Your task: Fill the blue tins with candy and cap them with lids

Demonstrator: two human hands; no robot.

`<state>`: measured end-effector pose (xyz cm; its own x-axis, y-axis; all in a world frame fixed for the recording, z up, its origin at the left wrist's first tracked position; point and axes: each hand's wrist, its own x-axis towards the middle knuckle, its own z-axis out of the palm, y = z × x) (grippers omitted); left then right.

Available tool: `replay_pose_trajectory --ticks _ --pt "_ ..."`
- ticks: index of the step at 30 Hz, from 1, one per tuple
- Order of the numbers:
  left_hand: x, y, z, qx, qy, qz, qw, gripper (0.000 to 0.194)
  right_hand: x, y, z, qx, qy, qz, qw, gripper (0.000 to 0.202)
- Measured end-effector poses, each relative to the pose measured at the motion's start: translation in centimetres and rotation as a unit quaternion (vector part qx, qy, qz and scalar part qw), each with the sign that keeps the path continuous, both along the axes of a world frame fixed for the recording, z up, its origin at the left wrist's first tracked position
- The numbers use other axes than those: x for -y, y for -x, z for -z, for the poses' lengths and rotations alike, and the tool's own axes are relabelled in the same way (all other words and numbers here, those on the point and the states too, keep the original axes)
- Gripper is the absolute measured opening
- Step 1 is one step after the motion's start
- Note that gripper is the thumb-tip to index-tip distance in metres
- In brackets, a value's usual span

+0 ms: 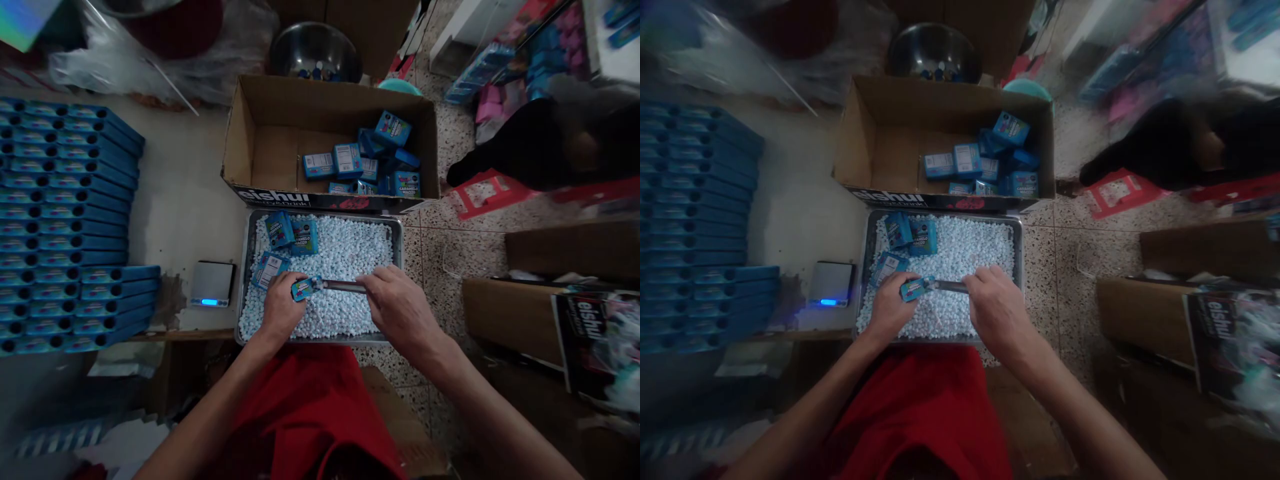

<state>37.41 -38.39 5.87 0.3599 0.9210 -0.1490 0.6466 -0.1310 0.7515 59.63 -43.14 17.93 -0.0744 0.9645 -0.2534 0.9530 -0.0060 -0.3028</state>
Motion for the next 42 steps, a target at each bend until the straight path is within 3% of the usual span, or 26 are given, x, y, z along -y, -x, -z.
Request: replay_pose_trajectory --ticks 4,8,10,14,17,20,22,24,26,28,30,37,42 --pt "-0.6 0.6 0.4 0.032 0.022 -0.010 0.999 0.043 1.5 -0.5 -0.4 -0.039 -0.026 0.052 0.998 0.028" --pt "-1.2 0.8 1.1 0.141 0.122 -0.022 0.982 0.037 4.3 -3.0 0.3 -0.045 -0.063 0.166 0.983 0.026" --pt "-1.4 0.5 1.6 0.177 0.163 -0.018 0.971 0.033 6.1 -4.8 2.2 -0.018 -0.047 0.203 0.978 0.025" --pt "-1.5 0.0 2.1 0.218 0.191 -0.008 0.957 0.032 9.2 -8.2 8.6 0.054 0.060 0.193 0.978 0.027" --pt "-1.5 0.0 2.3 0.262 0.200 -0.023 0.944 0.031 10.3 -9.2 13.1 0.021 0.061 0.204 0.977 0.028" --pt "-1.5 0.0 2.4 0.267 0.212 -0.011 0.940 0.031 9.4 -7.9 16.6 -0.081 0.032 0.231 0.969 0.026" --pt "-1.4 0.1 2.4 0.228 0.194 0.028 0.954 0.029 8.1 -5.9 18.5 -0.136 0.026 0.234 0.962 0.025" --pt "-1.4 0.6 2.4 0.168 0.156 0.051 0.972 0.032 6.7 -4.0 20.0 -0.168 0.025 0.229 0.959 0.026" --pt "-1.5 1.4 2.1 0.122 0.121 0.033 0.985 0.036 5.8 -2.7 20.8 -0.195 0.025 0.234 0.952 0.025" --pt "-1.8 2.4 1.7 0.096 0.099 0.008 0.990 0.039 5.6 -2.5 20.6 -0.211 0.025 0.247 0.945 0.024" --pt "-1.9 3.2 1.4 0.085 0.093 -0.006 0.992 0.038 5.9 -3.2 19.3 -0.216 0.023 0.260 0.941 0.022" --pt "-0.9 2.4 1.5 0.086 0.064 -0.026 0.994 0.042 6.0 -4.6 10.7 -0.300 0.035 0.259 0.917 0.020" --pt "-0.4 1.7 0.9 0.034 -0.032 0.023 0.999 0.048 3.6 -1.9 6.7 -0.247 -0.034 0.181 0.951 0.024"
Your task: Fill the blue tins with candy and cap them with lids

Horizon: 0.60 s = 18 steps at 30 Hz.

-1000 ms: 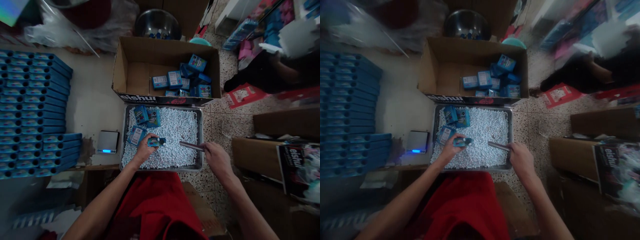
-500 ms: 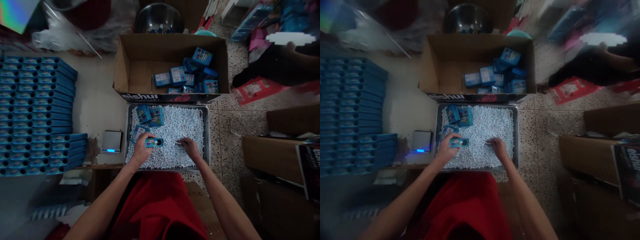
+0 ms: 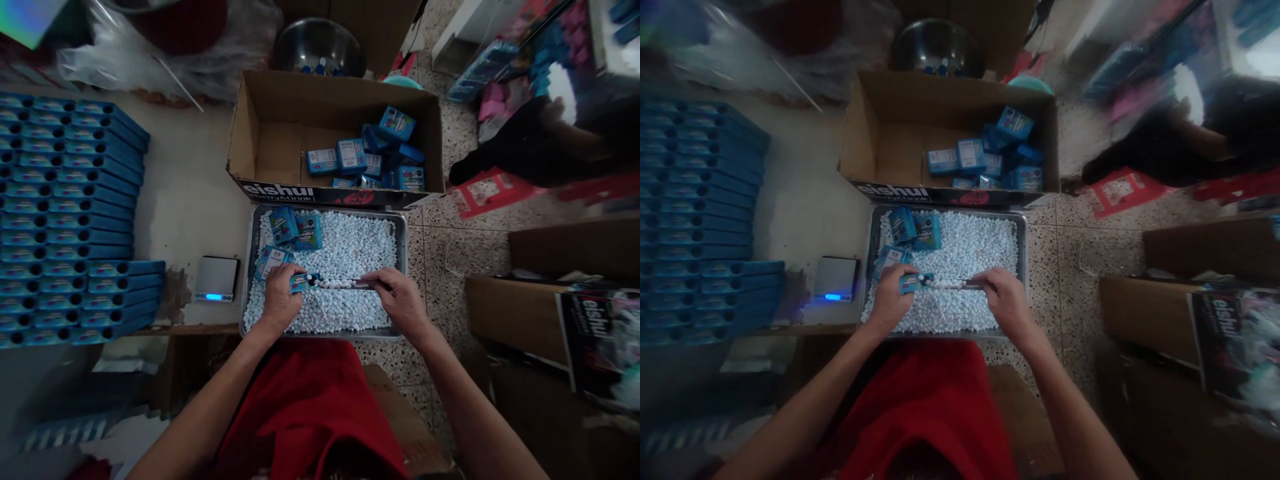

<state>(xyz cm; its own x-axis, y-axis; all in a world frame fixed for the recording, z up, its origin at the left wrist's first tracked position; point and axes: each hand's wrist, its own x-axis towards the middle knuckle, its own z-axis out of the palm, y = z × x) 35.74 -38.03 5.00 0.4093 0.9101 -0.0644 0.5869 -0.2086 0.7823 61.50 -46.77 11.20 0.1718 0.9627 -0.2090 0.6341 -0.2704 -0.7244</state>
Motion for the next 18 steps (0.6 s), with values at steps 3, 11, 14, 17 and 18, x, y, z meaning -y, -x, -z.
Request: replay_pose_trajectory --ticks 3,11,14,17,18 --pt "0.1 -0.1 -0.5 -0.026 -0.021 0.018 0.999 0.049 -0.6 1.0 -0.6 0.065 -0.031 -0.024 0.997 0.030" --pt "-0.8 0.7 -1.0 0.035 0.034 -0.026 0.998 0.044 1.5 -0.2 6.3 -0.229 0.098 0.124 0.961 0.016" --pt "-1.2 1.1 -0.5 0.134 0.145 -0.049 0.979 0.038 2.5 -0.1 8.0 -0.314 0.119 0.164 0.928 0.025" --pt "-1.1 0.7 0.5 0.213 0.235 -0.053 0.947 0.032 3.8 -0.8 8.6 -0.313 0.112 0.230 0.915 0.030" --pt "-1.0 0.4 0.9 0.220 0.241 -0.050 0.944 0.032 4.4 -1.3 8.7 -0.296 0.111 0.246 0.916 0.032"
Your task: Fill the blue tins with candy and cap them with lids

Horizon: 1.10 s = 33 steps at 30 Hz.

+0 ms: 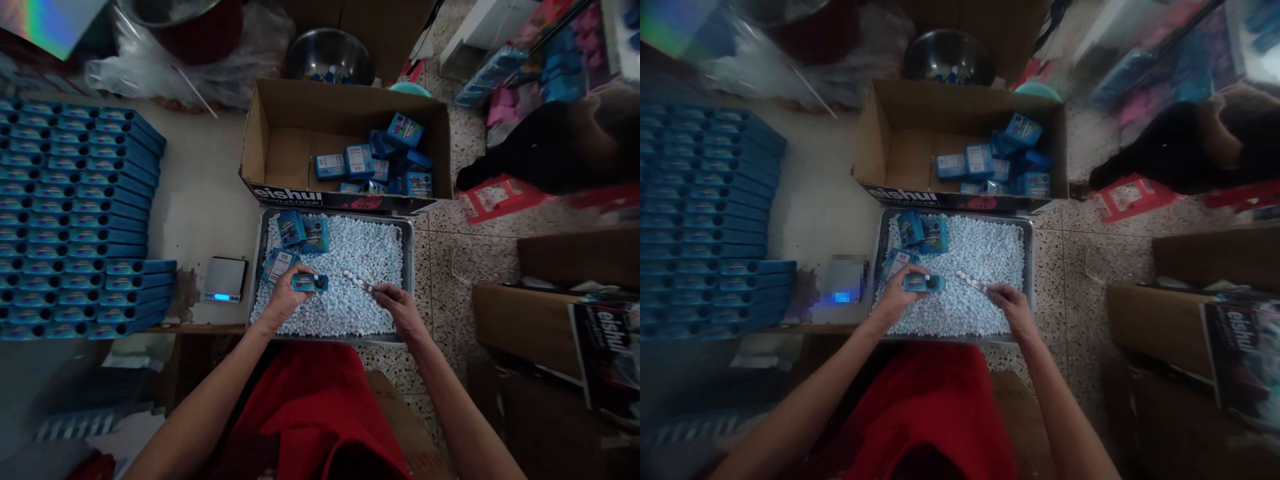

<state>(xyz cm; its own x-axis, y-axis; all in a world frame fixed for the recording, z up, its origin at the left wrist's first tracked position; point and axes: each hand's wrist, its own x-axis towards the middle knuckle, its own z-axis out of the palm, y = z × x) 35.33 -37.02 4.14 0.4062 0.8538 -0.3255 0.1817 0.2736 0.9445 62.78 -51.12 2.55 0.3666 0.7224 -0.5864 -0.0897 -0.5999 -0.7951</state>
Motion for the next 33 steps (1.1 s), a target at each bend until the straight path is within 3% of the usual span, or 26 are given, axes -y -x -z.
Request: replay_pose_trajectory --ticks 5,11,13,17,20,23,27,30,33 --pt "-0.5 0.1 0.6 0.019 -0.010 -0.008 1.000 0.032 1.9 -2.1 0.7 0.087 0.039 -0.014 0.995 0.038" --pt "-2.3 3.9 -1.1 0.052 0.007 -0.024 0.998 0.031 1.5 -2.9 1.5 0.211 0.040 -0.137 0.967 0.033" --pt "-2.5 5.1 -1.8 0.036 -0.004 -0.032 0.999 0.030 1.3 -3.4 1.0 0.309 0.015 -0.202 0.929 0.029" --pt "-2.3 6.3 -2.9 -0.077 -0.121 0.020 0.989 0.039 1.1 -4.7 -0.5 0.485 -0.040 -0.327 0.810 0.034" --pt "-2.0 6.3 -3.3 -0.122 -0.194 0.061 0.971 0.053 1.0 -5.1 -1.1 0.500 -0.033 -0.376 0.779 0.034" --pt "-1.8 6.6 -3.0 -0.117 -0.170 -0.013 0.978 0.048 1.0 -5.0 -0.8 0.494 -0.018 -0.381 0.781 0.034" --pt "-1.6 8.3 -1.5 -0.037 -0.031 -0.107 0.993 0.035 1.8 -5.0 0.1 0.476 0.000 -0.351 0.806 0.033" --pt "-1.9 10.5 -0.4 0.012 0.002 -0.165 0.986 0.035 2.8 -6.2 0.7 0.457 0.026 -0.285 0.842 0.033" --pt "-3.0 13.4 0.2 -0.002 -0.012 -0.214 0.977 0.039 3.9 -8.6 1.0 0.455 0.070 -0.208 0.863 0.036"
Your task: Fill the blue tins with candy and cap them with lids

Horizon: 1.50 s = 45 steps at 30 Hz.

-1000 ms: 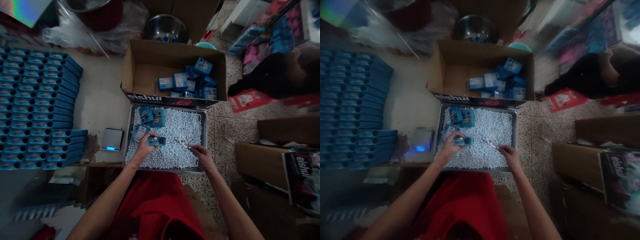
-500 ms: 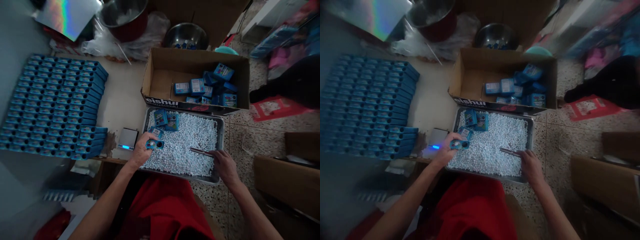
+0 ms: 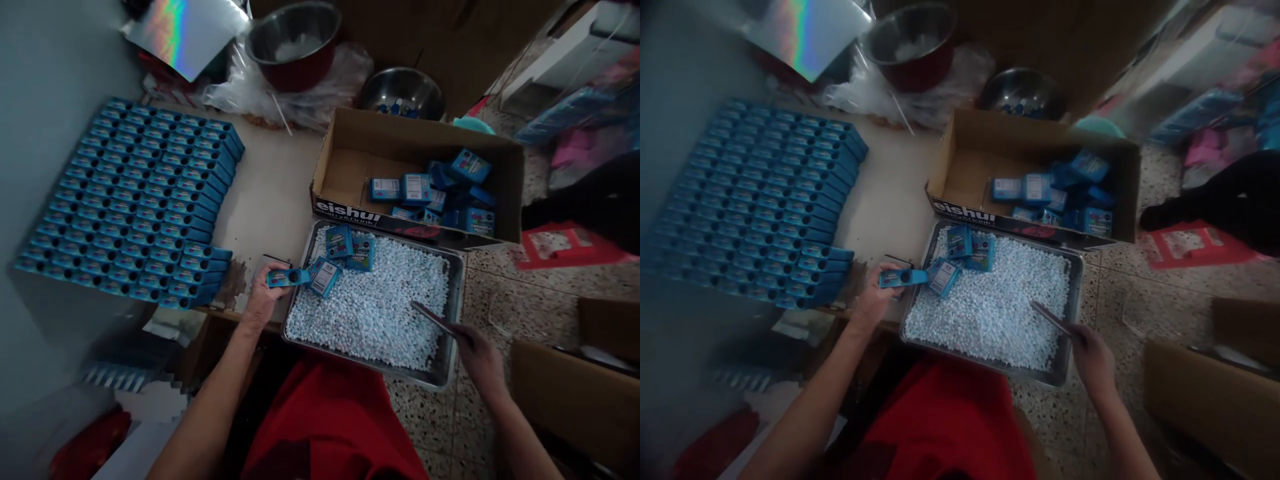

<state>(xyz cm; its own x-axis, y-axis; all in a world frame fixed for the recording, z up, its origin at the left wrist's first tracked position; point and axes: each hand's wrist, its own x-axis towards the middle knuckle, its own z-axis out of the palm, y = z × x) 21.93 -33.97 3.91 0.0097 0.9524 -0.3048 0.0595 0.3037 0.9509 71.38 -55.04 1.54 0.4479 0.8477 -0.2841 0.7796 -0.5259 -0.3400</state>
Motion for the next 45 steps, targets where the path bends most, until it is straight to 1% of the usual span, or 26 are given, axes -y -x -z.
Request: replay_pose_trajectory --ticks 2,4,6,8,10,12,13,15,17,18,20,22,23,25,27,28,32,35,37,38,40,41,43,45 --pt "-1.1 2.2 0.1 -0.035 -0.005 -0.019 0.999 0.040 0.6 -1.9 0.3 0.007 0.012 0.005 1.000 0.035" --pt "-2.2 4.3 0.0 -0.088 -0.004 -0.017 0.996 0.040 0.6 -3.2 0.9 0.015 0.018 -0.014 1.000 0.032" --pt "-2.8 5.9 0.2 -0.133 0.000 0.001 0.991 0.037 -0.1 -3.1 1.9 0.016 0.025 -0.022 0.999 0.030" --pt "-3.1 6.9 0.5 -0.154 0.005 0.014 0.988 0.035 -1.6 -1.2 3.0 -0.004 0.044 -0.024 0.999 0.031" --pt "-3.1 7.1 1.0 -0.162 0.008 0.019 0.987 0.035 -3.6 2.2 4.1 -0.064 0.051 -0.037 0.996 0.033" --pt "-3.0 6.8 1.1 -0.166 0.011 0.023 0.986 0.036 -5.7 6.0 4.7 -0.158 0.035 -0.048 0.986 0.033" --pt "-2.9 6.5 0.8 -0.165 0.012 0.028 0.986 0.037 -6.6 7.7 4.8 -0.200 0.026 -0.044 0.978 0.032" --pt "-2.7 5.4 -0.3 -0.160 0.006 0.050 0.986 0.036 -7.8 9.9 4.5 -0.246 0.024 -0.038 0.968 0.030" --pt "-2.4 3.6 -2.0 -0.152 -0.016 0.096 0.984 0.032 -8.2 10.4 3.3 -0.253 0.025 -0.023 0.967 0.029" --pt "-2.1 2.4 -3.0 -0.146 -0.029 0.123 0.981 0.030 -8.1 10.1 2.3 -0.260 0.025 -0.012 0.965 0.030" --pt "-1.3 -0.4 -4.7 -0.134 -0.054 0.171 0.975 0.028 -7.8 9.2 -0.3 -0.295 0.028 0.011 0.955 0.031" --pt "-0.3 -3.6 -5.6 -0.131 -0.074 0.198 0.969 0.029 -7.6 8.4 -3.4 -0.342 0.035 0.027 0.939 0.030" --pt "0.2 -5.1 -5.8 -0.136 -0.086 0.203 0.966 0.031 -7.6 8.1 -5.0 -0.361 0.037 0.029 0.931 0.029" --pt "1.2 -7.7 -5.6 -0.157 -0.113 0.211 0.958 0.035 -7.9 8.1 -7.7 -0.386 0.030 0.023 0.922 0.027" --pt "2.0 -9.6 -5.1 -0.181 -0.135 0.220 0.949 0.040 -8.7 8.6 -9.8 -0.389 0.011 -0.002 0.921 0.026" --pt "2.2 -10.2 -4.9 -0.191 -0.143 0.225 0.945 0.042 -9.1 9.0 -10.7 -0.375 0.001 -0.020 0.927 0.026" --pt "2.9 -11.7 -4.7 -0.218 -0.162 0.250 0.929 0.048 -10.5 11.0 -13.1 -0.263 -0.044 -0.102 0.958 0.035" --pt "3.2 -12.4 -4.8 -0.217 -0.166 0.269 0.924 0.046 -10.6 11.7 -14.0 -0.191 -0.067 -0.136 0.970 0.037" --pt "3.4 -12.9 -4.8 -0.215 -0.164 0.272 0.923 0.047 -10.3 11.2 -13.5 -0.181 -0.062 -0.128 0.973 0.038" --pt "3.5 -13.0 -4.7 -0.216 -0.161 0.272 0.924 0.047 -10.1 10.7 -12.9 -0.194 -0.056 -0.111 0.973 0.037" --pt "3.5 -13.1 -4.5 -0.215 -0.152 0.270 0.926 0.046 -9.5 9.6 -10.9 -0.262 -0.041 -0.057 0.963 0.030" --pt "3.5 -13.0 -4.3 -0.209 -0.144 0.268 0.929 0.045 -9.3 9.1 -9.7 -0.311 -0.031 -0.025 0.950 0.025" --pt "3.4 -12.5 -4.2 -0.188 -0.121 0.264 0.938 0.043 -8.8 8.7 -7.2 -0.410 -0.011 0.036 0.911 0.020" --pt "3.0 -11.3 -4.2 -0.163 -0.086 0.253 0.950 0.039 -8.3 8.7 -5.2 -0.475 -0.001 0.079 0.876 0.024"
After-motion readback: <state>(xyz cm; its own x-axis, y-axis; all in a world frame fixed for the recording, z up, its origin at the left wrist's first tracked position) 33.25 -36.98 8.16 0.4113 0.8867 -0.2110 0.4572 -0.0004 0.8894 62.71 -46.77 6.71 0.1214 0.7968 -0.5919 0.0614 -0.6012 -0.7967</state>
